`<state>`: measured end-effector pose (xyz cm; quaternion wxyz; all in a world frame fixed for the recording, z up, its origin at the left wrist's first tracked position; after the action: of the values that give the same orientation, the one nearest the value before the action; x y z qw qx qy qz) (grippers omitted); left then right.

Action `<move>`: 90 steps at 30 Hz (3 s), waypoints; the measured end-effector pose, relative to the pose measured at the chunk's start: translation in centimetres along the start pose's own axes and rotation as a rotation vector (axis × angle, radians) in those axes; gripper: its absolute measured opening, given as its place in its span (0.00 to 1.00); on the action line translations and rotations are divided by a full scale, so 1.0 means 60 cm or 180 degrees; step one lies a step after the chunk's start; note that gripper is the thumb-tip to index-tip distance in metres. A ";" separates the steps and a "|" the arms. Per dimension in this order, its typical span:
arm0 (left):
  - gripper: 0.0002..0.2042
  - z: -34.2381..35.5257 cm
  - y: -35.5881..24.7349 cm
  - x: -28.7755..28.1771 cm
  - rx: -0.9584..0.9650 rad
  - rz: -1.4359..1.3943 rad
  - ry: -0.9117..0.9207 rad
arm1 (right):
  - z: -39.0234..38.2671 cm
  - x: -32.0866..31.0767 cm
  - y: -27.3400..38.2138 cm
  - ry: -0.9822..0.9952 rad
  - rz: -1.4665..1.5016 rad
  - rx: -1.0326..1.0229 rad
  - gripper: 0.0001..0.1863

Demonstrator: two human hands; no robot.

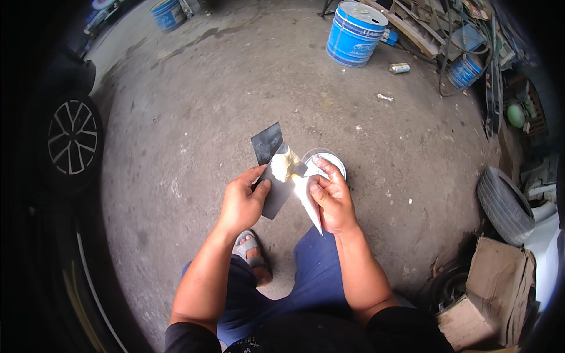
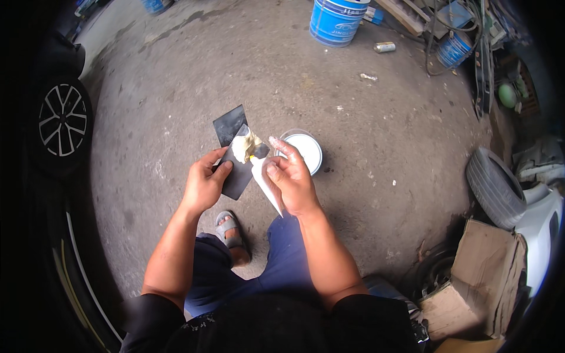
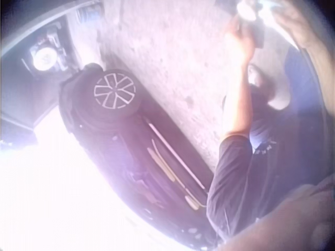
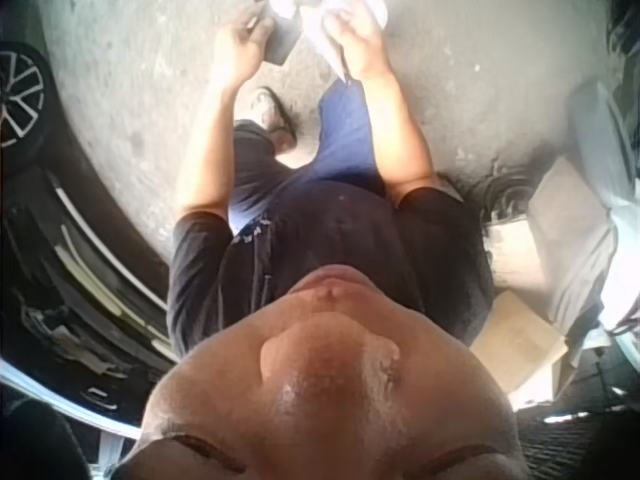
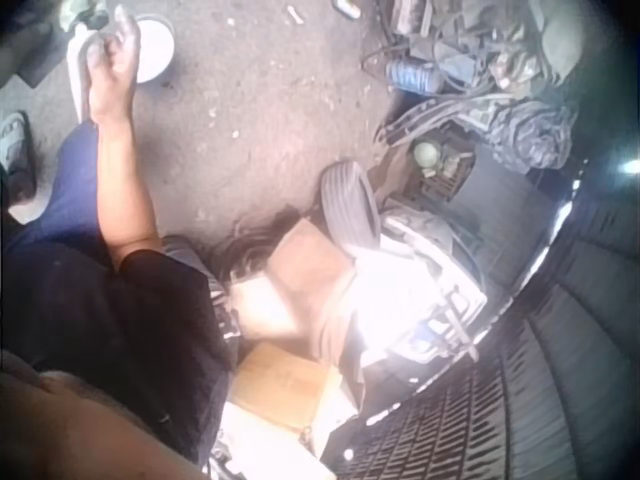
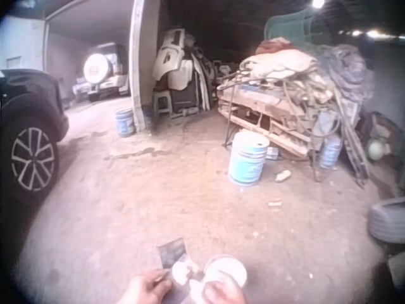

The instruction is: The person mixes a beige paste with a hardener and applies it to a damaged area on the rear quarter panel of a black car using two metal spreaders. The person spreads the filler over the sanded area near the fuel cap.

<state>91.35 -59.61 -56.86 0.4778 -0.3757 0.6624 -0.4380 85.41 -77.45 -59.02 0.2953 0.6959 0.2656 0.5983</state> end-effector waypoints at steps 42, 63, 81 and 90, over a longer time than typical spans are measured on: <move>0.15 -0.014 -0.027 -0.006 0.0652 0.0346 0.0211 | 0.006 0.012 0.007 -0.0382 -0.0338 -0.0323 0.20; 0.15 -0.003 -0.009 -0.006 0.0273 -0.0140 0.0530 | 0.007 -0.002 0.059 -0.0419 -0.0541 -0.0387 0.20; 0.16 -0.010 0.001 -0.050 -0.0513 -0.1471 0.0134 | 0.119 -0.239 -0.059 -0.0167 -0.6081 -0.1815 0.23; 0.17 -0.001 0.031 -0.078 -0.0623 -0.1492 -0.0026 | 0.062 -0.242 -0.143 -0.0221 -0.5428 -0.1530 0.21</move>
<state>92.36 -54.71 -57.17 0.3271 -0.5653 0.5945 -0.4691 86.90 -82.40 -75.49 0.7867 0.1981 0.5519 0.1928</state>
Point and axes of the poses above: each hand's wrist, its own z-axis towards the middle knuckle, its own x-axis out of the palm, y = z × x, the point moved 4 cm from there along z, towards the middle knuckle, and after that the axes turned 3 degrees about -y, right-handed, at the moved point
